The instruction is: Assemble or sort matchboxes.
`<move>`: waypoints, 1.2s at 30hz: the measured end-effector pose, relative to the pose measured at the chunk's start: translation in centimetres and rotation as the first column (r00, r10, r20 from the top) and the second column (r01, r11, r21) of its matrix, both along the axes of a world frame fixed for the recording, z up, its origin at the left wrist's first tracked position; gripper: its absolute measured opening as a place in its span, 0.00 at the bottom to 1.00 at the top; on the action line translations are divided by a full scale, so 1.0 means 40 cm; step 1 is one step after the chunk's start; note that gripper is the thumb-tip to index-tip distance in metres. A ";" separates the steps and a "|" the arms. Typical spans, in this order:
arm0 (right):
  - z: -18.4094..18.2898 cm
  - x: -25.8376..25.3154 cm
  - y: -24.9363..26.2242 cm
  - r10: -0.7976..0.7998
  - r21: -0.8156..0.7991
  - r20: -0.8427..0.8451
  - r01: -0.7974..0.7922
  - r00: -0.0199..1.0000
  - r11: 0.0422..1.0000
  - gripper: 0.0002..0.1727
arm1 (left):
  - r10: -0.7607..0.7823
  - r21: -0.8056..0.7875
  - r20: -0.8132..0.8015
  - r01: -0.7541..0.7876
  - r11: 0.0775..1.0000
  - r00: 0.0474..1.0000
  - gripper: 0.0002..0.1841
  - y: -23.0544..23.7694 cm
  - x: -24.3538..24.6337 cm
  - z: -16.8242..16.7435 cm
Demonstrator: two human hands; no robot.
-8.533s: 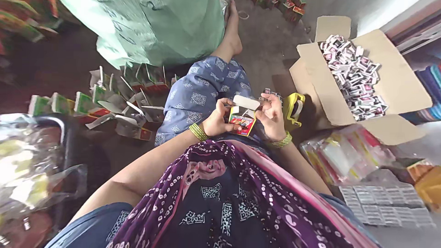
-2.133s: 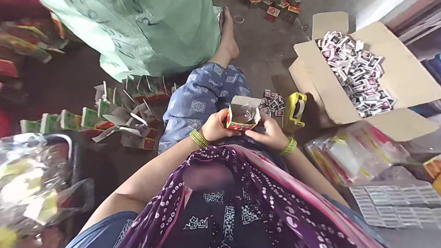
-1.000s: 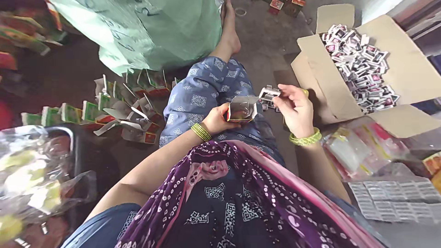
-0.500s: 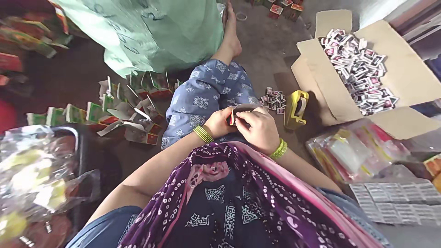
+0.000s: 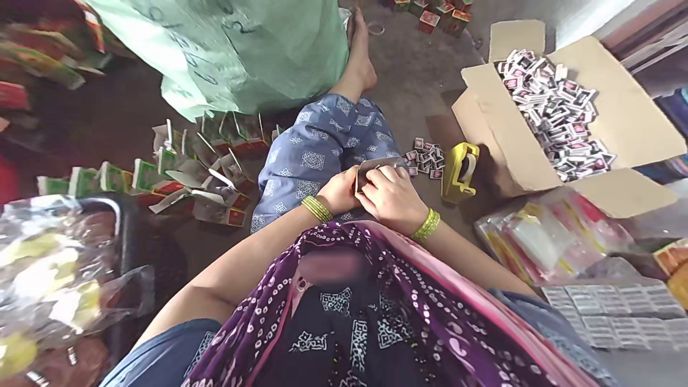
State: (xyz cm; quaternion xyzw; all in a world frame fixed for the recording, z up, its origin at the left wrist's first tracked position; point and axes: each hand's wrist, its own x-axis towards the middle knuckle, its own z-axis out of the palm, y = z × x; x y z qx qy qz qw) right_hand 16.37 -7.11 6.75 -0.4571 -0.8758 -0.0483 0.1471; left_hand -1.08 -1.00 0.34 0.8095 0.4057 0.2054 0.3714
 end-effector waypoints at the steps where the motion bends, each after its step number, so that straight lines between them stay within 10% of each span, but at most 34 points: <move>1: -0.002 0.003 0.003 0.010 -0.019 0.007 -0.010 1.000 1.000 0.19 | -0.003 -0.009 -0.007 0.003 1.000 1.000 0.34 0.000 0.000 -0.001; 17: -0.037 0.104 -0.025 -0.085 0.225 -0.115 0.110 0.990 0.968 0.17 | -0.015 0.059 0.208 0.003 0.998 0.978 0.38 -0.002 0.006 0.009; 23: -0.054 0.104 -0.028 -0.119 0.202 -0.164 0.152 0.979 0.968 0.14 | 0.050 0.069 0.212 -0.066 0.995 0.976 0.56 -0.013 0.012 0.010; 31: -0.031 0.100 -0.012 -0.134 0.001 -0.149 0.135 0.980 0.991 0.20 | -0.149 0.439 0.144 0.072 0.895 0.978 0.33 -0.014 0.009 0.009; 36: -0.014 0.118 -0.002 -0.087 -0.108 -0.271 0.059 0.959 0.992 0.16 | -0.186 0.332 0.209 0.109 0.937 0.960 0.25 -0.011 0.004 0.016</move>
